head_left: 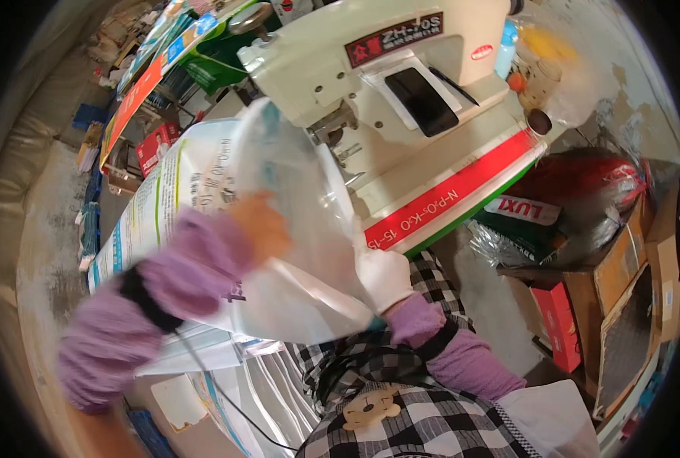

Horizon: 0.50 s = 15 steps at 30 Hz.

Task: Picking up individual large industrial bags from a stack and aligning them for entry into an industrial sewing machine.

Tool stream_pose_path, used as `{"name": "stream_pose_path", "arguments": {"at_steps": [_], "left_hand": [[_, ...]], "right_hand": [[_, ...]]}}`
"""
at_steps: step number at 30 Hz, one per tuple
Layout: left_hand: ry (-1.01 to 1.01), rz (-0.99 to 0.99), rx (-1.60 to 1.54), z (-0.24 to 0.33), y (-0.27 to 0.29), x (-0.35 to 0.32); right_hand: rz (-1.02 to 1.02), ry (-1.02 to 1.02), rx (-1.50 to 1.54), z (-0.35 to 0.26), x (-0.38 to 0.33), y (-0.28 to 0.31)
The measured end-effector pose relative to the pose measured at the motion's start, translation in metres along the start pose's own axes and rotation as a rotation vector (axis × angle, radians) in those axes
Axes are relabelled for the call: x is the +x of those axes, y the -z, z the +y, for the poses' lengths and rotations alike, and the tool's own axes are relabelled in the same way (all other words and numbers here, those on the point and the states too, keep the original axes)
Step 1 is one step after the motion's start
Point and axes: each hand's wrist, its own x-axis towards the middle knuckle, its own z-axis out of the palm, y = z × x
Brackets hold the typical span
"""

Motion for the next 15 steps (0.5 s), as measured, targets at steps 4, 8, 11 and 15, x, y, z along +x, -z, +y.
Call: {"name": "stream_pose_path", "arguments": {"at_steps": [4, 8, 11, 15], "left_hand": [[0.285, -0.467, -0.247, 0.035, 0.068, -0.033], [0.154, -0.76, -0.478, 0.176, 0.019, 0.088], [0.132, 0.25, -0.358, 0.129, 0.036, 0.055], [0.901, 0.832, -0.778, -0.017, 0.065, -0.059]], "right_hand": [[0.115, 0.12, 0.037, -0.014, 0.08, -0.006], [0.108, 0.066, -0.202, -0.034, 0.152, -0.047], [0.178, -0.016, -0.137, -0.024, 0.167, -0.059], [0.761, 0.348, -0.044, 0.026, 0.103, -0.044]]}}
